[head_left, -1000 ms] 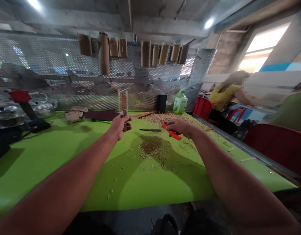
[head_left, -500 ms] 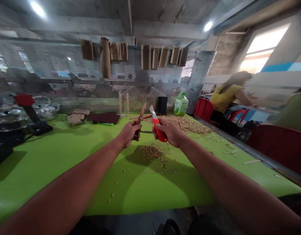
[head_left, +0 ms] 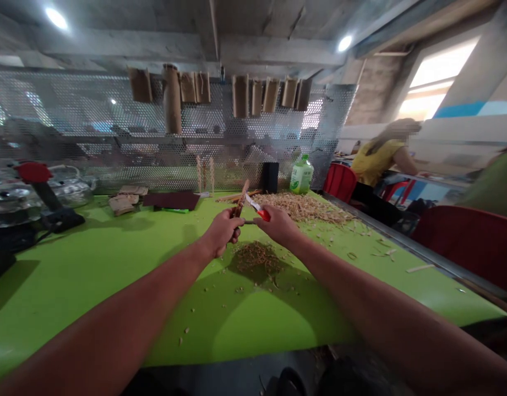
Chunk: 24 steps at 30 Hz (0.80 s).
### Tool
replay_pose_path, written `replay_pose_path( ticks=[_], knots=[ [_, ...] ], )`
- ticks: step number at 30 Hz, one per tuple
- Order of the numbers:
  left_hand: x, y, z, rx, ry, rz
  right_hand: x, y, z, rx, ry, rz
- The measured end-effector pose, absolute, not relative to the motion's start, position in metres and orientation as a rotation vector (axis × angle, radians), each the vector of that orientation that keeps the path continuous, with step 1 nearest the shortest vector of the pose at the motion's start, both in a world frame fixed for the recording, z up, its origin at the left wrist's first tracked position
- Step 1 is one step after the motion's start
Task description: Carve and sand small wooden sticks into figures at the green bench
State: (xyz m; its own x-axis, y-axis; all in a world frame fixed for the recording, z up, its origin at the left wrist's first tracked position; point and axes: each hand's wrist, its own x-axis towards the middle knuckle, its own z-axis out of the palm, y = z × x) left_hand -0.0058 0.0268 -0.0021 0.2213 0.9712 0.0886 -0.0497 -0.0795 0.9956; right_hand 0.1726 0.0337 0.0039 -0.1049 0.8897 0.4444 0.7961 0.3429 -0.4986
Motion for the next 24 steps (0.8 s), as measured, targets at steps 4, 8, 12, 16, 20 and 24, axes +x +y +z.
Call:
replay_pose_path(
  ticks=[4,8,12,16,20,24],
  knots=[
    [-0.002,0.022,-0.003,1.530,1.000,1.075,0.169,0.034,0.004,-1.435,-1.746,0.567],
    [0.003,0.016,-0.003,1.685,1.035,1.012,0.168,0.033,0.003,-1.311,-1.648,0.816],
    [0.003,0.014,-0.002,1.749,1.060,0.981,0.169,0.033,0.001,-1.119,-1.593,0.981],
    [0.001,0.014,0.000,1.725,1.089,0.944,0.173,0.038,-0.001,-1.128,-1.531,0.975],
    [-0.003,0.016,0.002,1.615,1.065,1.021,0.182,0.047,-0.002,-1.336,-1.552,0.737],
    [-0.005,0.018,0.003,1.494,1.049,1.074,0.190,0.053,-0.003,-1.464,-1.734,0.337]
  ],
)
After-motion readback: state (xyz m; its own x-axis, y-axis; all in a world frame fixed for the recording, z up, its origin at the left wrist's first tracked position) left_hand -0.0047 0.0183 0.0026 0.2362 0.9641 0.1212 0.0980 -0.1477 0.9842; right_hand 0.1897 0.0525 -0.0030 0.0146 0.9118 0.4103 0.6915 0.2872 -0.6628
